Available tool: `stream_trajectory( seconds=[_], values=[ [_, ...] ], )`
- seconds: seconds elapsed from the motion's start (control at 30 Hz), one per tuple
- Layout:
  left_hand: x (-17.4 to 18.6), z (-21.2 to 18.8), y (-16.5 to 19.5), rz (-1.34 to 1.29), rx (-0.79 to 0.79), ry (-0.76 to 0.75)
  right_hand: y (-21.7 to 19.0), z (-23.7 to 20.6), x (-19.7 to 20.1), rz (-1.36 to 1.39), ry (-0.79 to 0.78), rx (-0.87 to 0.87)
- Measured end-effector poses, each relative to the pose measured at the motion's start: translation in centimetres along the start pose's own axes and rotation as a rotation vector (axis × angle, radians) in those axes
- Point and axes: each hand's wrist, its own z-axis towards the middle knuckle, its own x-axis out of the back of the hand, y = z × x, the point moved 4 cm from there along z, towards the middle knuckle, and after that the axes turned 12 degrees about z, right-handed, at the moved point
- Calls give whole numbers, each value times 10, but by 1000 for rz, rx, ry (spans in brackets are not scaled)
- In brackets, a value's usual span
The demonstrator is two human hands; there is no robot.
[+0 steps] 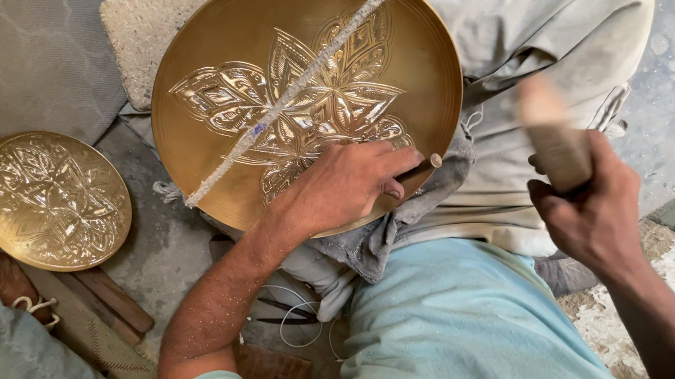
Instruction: The person sits on the floor with a large engraved brass tray resting on their lap. They hold a small punch against the floral pattern with one hand and strike it with a wooden mallet in the other, working around the design and repositioning the punch to shape the raised decoration, briefly pausing to reposition the tray.
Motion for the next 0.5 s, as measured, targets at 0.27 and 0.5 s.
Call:
stream_trajectory(
  seconds=[0.27, 0.5],
  values=[
    [-1, 0, 0, -28, -1, -9, -11, 2, 0, -158, 19, 68],
    [1, -3, 0, -28, -2, 12, 3, -6, -11, 197, 7, -141]
  ],
)
